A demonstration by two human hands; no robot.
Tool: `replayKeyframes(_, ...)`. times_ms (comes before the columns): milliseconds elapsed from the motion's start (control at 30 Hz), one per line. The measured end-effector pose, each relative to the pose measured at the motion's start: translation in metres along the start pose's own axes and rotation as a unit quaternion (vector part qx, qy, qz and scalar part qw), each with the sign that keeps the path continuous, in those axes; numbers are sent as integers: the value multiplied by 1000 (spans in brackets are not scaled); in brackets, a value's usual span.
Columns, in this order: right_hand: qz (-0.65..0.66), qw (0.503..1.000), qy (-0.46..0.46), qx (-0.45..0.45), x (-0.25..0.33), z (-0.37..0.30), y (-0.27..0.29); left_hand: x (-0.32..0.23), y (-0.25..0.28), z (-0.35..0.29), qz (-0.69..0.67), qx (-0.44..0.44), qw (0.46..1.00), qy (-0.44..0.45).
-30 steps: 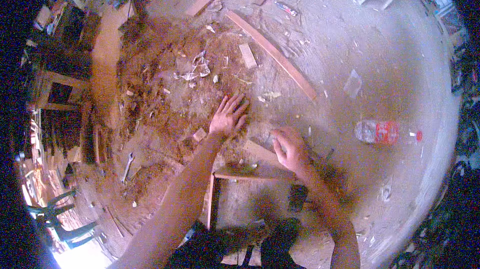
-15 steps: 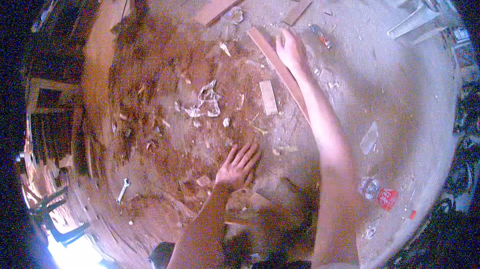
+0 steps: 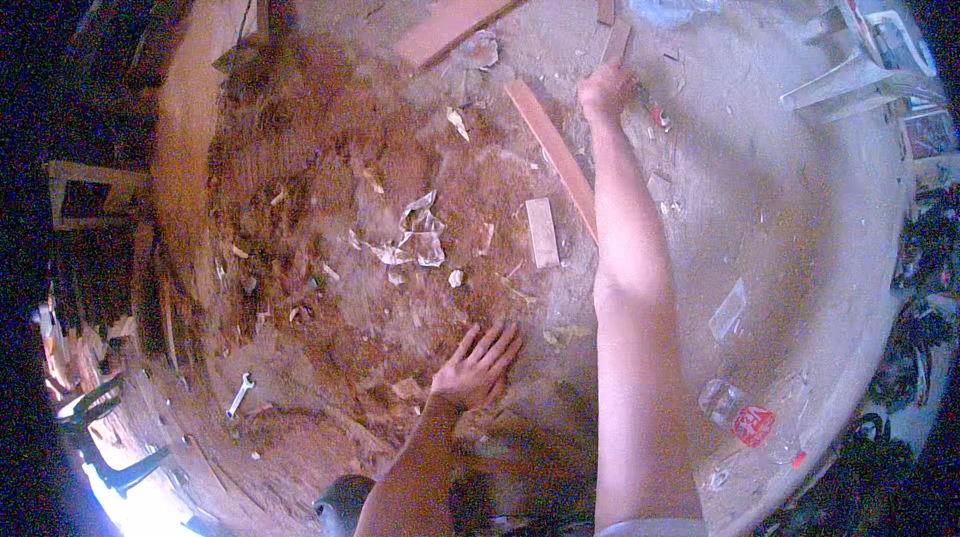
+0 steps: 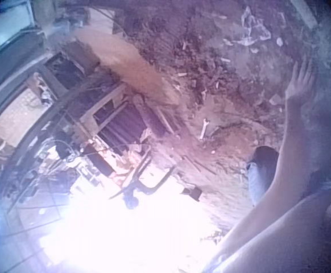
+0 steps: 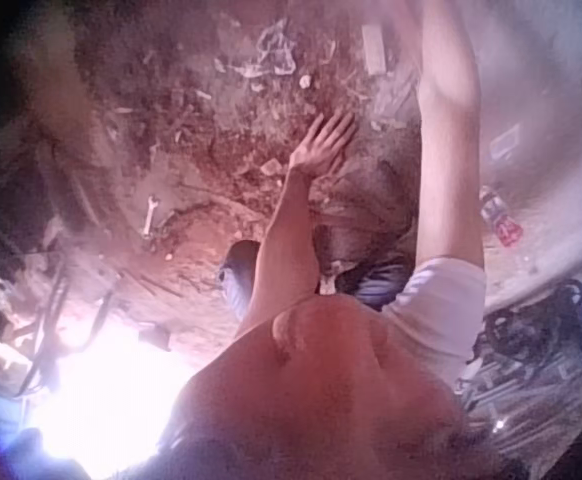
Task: The person joins small pieces of wood together, checking the fit and using a small hammer to tap them into place.
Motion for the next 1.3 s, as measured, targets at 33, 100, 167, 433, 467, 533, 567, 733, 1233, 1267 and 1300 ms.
replayKeyframes(33,3,999,-16,33,3,-2,8,1,0,0,-5,-3,1000,0)
replayKeyframes(100,69,997,-38,9,-6,-7,8,2,0,-2,-14,-8,1000,-4)
replayKeyframes(167,200,977,-33,-70,-37,-23,0,-2,5,2,-27,-5,1000,-5)
replayKeyframes(433,652,754,14,73,-37,-214,77,0,9,-6,-16,-25,1000,2)
replayKeyframes(467,685,724,-1,77,-45,-241,84,-1,9,-4,-11,-27,1000,3)
replayKeyframes(533,705,697,13,130,-53,-297,106,-4,1,-3,-13,-56,998,4)
replayKeyframes(567,713,686,4,148,-56,-322,114,-5,-1,-4,-13,-70,997,7)
replayKeyframes(733,771,594,-57,223,-53,-446,165,-3,10,-14,-20,-83,996,30)
replayKeyframes(1233,673,653,-241,251,-118,-827,137,64,46,-23,-179,-124,972,-90)
replayKeyframes(1267,669,657,-236,255,-132,-846,130,38,58,-31,-150,-46,986,-50)
replayKeyframes(1300,667,678,-229,208,-140,-857,132,-5,88,-46,-124,35,992,-18)
Point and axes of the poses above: each hand's wrist, its own z-axis towards the middle knuckle, its own y-axis out of the back of the hand, x = y × z, the point moved 1 cm from there along z, towards the middle knuckle, and after that the axes turned 9 degrees about y, right-handed, at the moved point
